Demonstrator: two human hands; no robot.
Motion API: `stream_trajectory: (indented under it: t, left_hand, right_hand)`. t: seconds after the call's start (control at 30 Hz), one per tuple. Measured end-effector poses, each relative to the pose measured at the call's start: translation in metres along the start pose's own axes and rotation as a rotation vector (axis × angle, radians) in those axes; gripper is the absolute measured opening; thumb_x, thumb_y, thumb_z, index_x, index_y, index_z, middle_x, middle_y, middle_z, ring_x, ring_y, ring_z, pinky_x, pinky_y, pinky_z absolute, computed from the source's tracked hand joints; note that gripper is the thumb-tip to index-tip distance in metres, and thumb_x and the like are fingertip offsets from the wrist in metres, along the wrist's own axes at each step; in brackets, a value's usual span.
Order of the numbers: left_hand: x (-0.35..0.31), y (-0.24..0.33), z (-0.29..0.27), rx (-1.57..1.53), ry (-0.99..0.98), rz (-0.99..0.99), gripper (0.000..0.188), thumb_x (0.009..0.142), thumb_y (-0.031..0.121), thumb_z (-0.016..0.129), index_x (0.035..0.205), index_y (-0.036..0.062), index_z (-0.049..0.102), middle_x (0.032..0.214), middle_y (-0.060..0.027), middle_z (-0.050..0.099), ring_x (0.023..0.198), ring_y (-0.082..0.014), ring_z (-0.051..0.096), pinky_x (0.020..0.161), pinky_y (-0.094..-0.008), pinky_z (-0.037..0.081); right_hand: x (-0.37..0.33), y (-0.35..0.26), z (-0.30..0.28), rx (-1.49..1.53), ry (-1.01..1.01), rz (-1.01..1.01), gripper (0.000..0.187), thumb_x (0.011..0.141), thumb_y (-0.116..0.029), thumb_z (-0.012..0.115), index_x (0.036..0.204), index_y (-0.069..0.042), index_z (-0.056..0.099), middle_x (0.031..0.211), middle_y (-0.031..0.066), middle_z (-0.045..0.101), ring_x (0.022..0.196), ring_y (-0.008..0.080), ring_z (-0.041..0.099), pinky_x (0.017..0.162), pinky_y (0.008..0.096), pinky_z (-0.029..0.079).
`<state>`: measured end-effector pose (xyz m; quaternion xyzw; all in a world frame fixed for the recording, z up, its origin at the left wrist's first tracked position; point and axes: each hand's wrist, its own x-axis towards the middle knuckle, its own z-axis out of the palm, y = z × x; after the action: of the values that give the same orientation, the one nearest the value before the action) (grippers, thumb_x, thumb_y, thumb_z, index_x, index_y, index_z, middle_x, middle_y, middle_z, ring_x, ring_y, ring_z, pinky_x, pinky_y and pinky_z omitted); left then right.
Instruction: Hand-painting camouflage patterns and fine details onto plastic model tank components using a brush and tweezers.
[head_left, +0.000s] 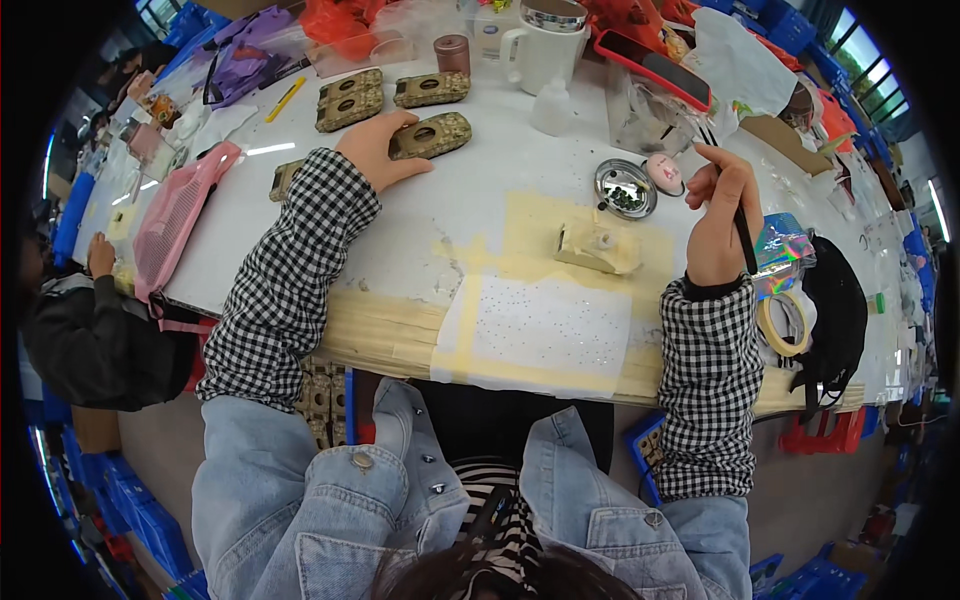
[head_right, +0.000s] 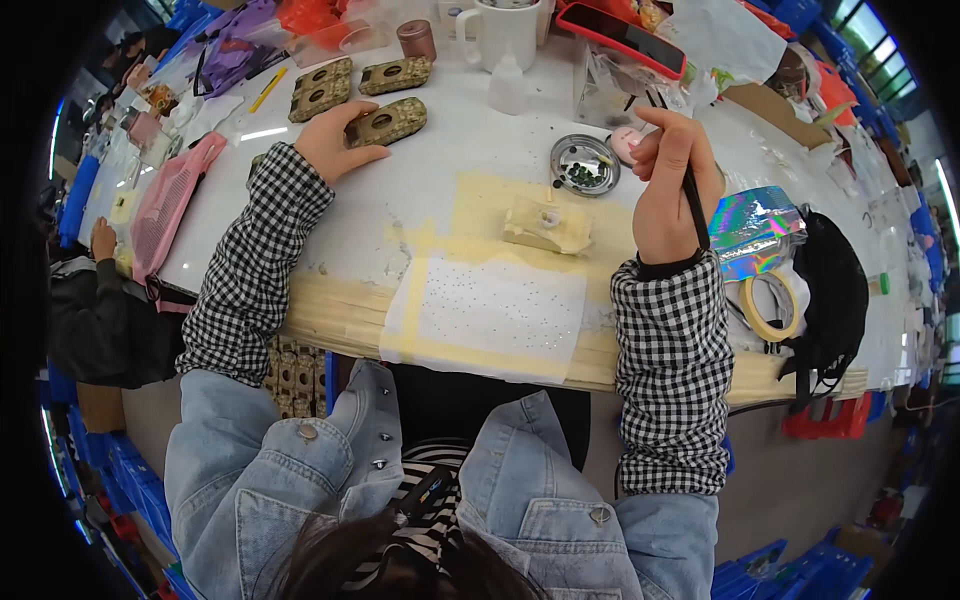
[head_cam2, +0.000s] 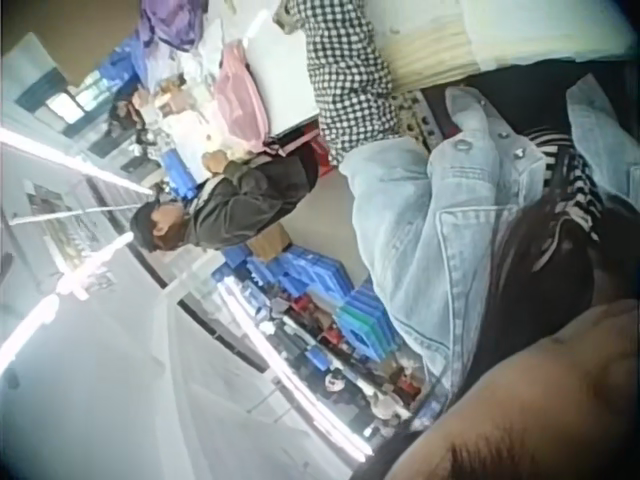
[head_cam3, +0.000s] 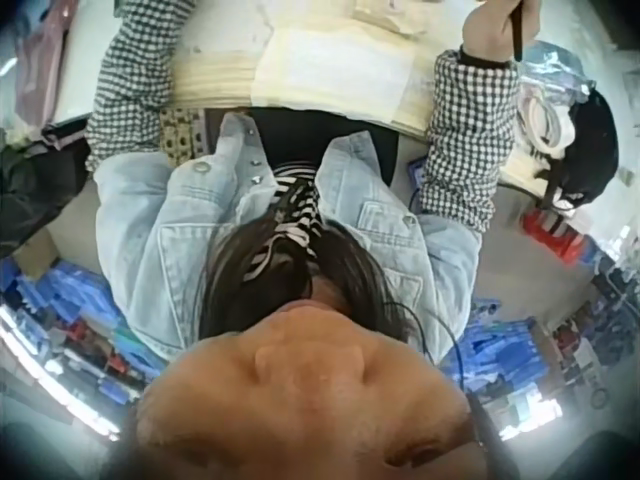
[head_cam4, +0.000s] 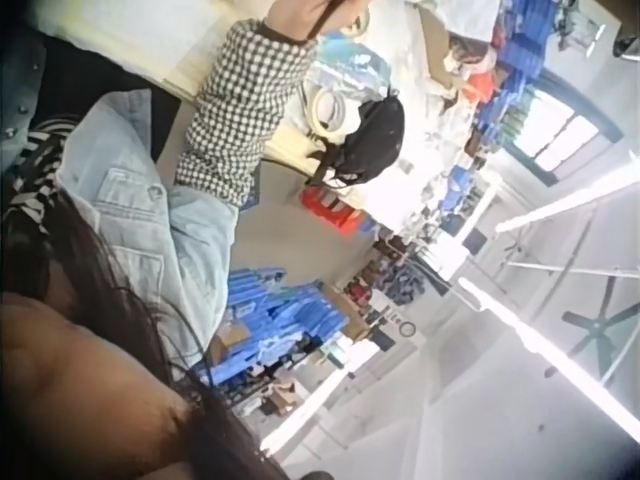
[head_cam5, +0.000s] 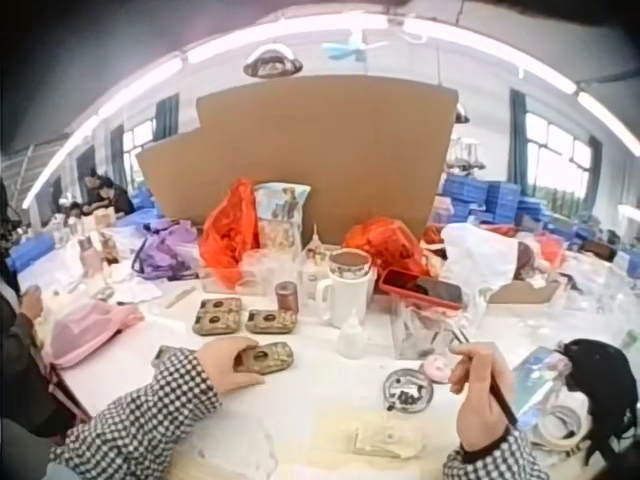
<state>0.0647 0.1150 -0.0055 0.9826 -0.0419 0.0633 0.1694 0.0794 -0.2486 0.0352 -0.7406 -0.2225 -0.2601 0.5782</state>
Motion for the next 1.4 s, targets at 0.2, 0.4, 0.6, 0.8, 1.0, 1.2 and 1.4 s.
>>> stream_trajectory:
  t: [0.2, 0.4, 0.6, 0.8, 1.0, 1.2, 1.4]
  left_hand:
    - [0.006, 0.038, -0.021, -0.883, 0.174, -0.023, 0.057, 0.077, 0.026, 0.076, 0.120, -0.0027, 0.052, 0.106, -0.0080, 0.061, 0.092, -0.0130, 0.058, 0.085, -0.0258, 0.047]
    - [0.005, 0.099, -0.018, -1.673, 0.058, 0.007, 0.039, 0.090, 0.018, 0.061, 0.124, 0.0036, 0.049, 0.109, -0.0044, 0.057, 0.099, -0.0141, 0.054, 0.092, -0.0330, 0.042]
    - [-0.005, 0.105, 0.009, -2.172, -0.041, -0.189, 0.025, 0.089, 0.018, 0.061, 0.107, 0.0006, 0.057, 0.108, -0.0102, 0.057, 0.106, -0.0222, 0.054, 0.099, -0.0427, 0.045]
    - [-0.019, 0.113, 0.016, -2.183, -0.114, -0.319, 0.042, 0.099, 0.027, 0.040, 0.126, -0.0048, 0.040, 0.127, -0.0192, 0.048, 0.118, -0.0327, 0.051, 0.103, -0.0430, 0.044]
    - [-0.028, 0.120, 0.022, -2.180, -0.276, -0.300, 0.045, 0.102, 0.029, 0.030, 0.131, -0.0041, 0.034, 0.131, -0.0209, 0.045, 0.124, -0.0344, 0.045, 0.103, -0.0443, 0.044]
    - [-0.029, 0.123, 0.025, -2.197, -0.302, -0.275, 0.043, 0.102, 0.029, 0.030, 0.132, -0.0018, 0.034, 0.131, -0.0191, 0.045, 0.123, -0.0334, 0.046, 0.104, -0.0449, 0.043]
    - [-0.031, 0.125, 0.025, -2.181, -0.298, -0.278, 0.042, 0.102, 0.029, 0.030, 0.132, -0.0009, 0.034, 0.130, -0.0178, 0.046, 0.122, -0.0317, 0.048, 0.103, -0.0450, 0.043]
  right_hand:
    - [-0.002, -0.010, 0.001, 0.028, -0.117, -0.022, 0.014, 0.095, -0.012, 0.053, 0.094, -0.001, 0.061, 0.078, -0.0001, 0.058, 0.068, 0.0057, 0.049, 0.063, 0.0205, 0.040]
    - [0.004, -0.030, 0.002, -0.181, -0.397, -0.239, 0.007, 0.089, -0.007, 0.058, 0.090, -0.001, 0.062, 0.076, 0.0053, 0.058, 0.065, 0.0149, 0.052, 0.062, 0.0255, 0.042]
    - [-0.009, -0.018, 0.000, -0.326, -0.510, -0.297, 0.017, 0.071, -0.007, 0.074, 0.085, -0.004, 0.066, 0.076, 0.0094, 0.058, 0.074, 0.0254, 0.056, 0.064, 0.0330, 0.045]
    - [-0.011, -0.025, -0.003, -0.422, -0.612, -0.371, 0.027, 0.063, -0.009, 0.078, 0.087, -0.005, 0.066, 0.078, 0.0100, 0.058, 0.081, 0.0274, 0.057, 0.071, 0.0355, 0.048]
    - [-0.013, -0.018, 0.005, -0.461, -0.582, -0.413, 0.022, 0.063, -0.013, 0.077, 0.079, -0.007, 0.064, 0.073, 0.0079, 0.054, 0.077, 0.0261, 0.057, 0.066, 0.0349, 0.048]
    - [-0.013, -0.019, 0.007, -0.455, -0.591, -0.395, 0.019, 0.064, -0.010, 0.076, 0.077, -0.006, 0.063, 0.071, 0.0078, 0.054, 0.075, 0.0257, 0.056, 0.064, 0.0349, 0.048]
    - [-0.014, -0.018, 0.006, -0.449, -0.580, -0.389, 0.018, 0.064, -0.008, 0.076, 0.076, -0.005, 0.063, 0.071, 0.0079, 0.054, 0.074, 0.0254, 0.056, 0.063, 0.0348, 0.047]
